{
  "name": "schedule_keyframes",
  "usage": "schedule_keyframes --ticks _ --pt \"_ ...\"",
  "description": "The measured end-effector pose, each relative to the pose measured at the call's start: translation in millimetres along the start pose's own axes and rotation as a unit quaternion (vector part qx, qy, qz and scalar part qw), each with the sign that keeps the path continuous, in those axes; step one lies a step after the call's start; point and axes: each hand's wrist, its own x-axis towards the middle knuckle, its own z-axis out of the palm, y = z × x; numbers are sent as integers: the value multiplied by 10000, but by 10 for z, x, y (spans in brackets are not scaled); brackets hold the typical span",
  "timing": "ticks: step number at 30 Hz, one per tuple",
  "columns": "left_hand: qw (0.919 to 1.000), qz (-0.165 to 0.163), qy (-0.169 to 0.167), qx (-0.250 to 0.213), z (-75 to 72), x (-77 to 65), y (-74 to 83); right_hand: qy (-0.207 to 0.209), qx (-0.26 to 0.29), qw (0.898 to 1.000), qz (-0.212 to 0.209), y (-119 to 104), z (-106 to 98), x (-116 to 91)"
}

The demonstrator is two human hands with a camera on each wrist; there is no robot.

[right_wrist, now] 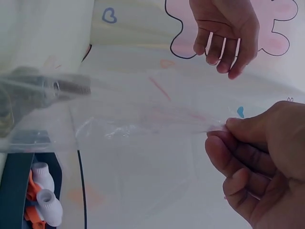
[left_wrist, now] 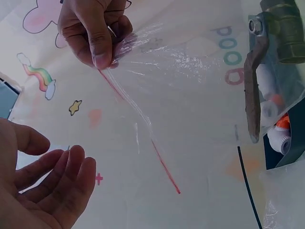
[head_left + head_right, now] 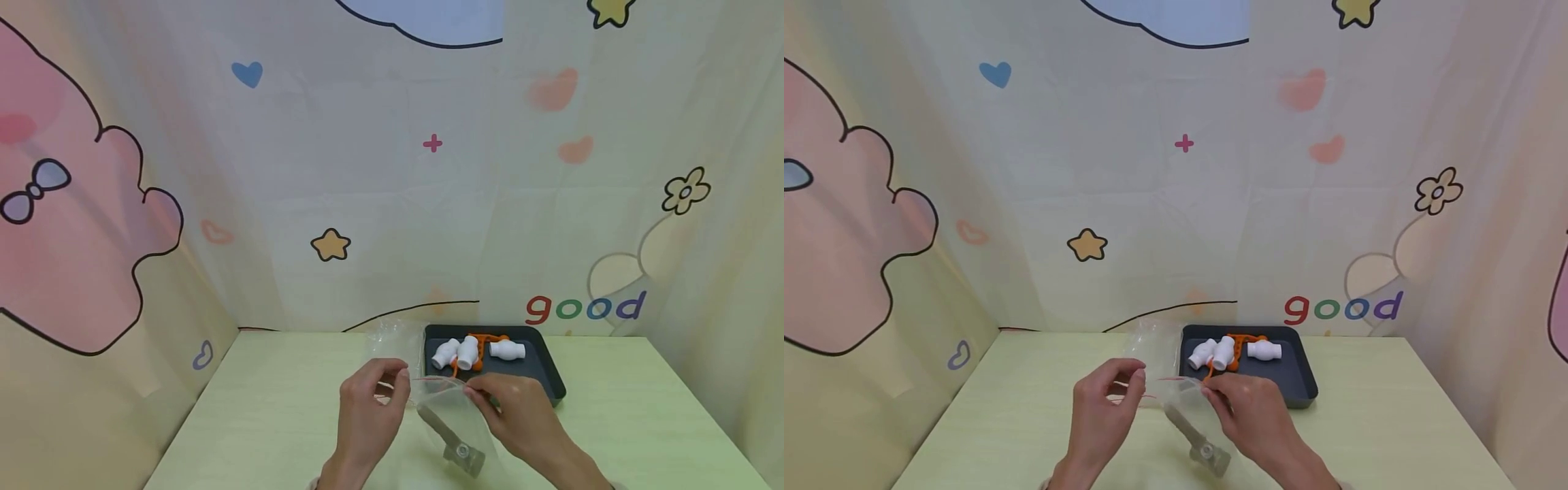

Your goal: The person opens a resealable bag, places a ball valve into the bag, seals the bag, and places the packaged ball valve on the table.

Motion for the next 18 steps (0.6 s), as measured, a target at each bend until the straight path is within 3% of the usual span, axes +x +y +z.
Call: schedule_keyframes --ticks 4,9,14,18 --pt "9982 457 -340 164 -22 3 18 7 2 9994 -346 17 -26 16" --pt "9917 790 -937 375 -48 -6 65 19 98 9977 -674 6 -53 37" --pt "9834 859 -1537 431 -48 -24 86 145 41 9945 -1036 -19 -89 68" --pt "9795 779 -1802 457 -18 -26 91 270 21 9907 -1335 -31 -114 97"
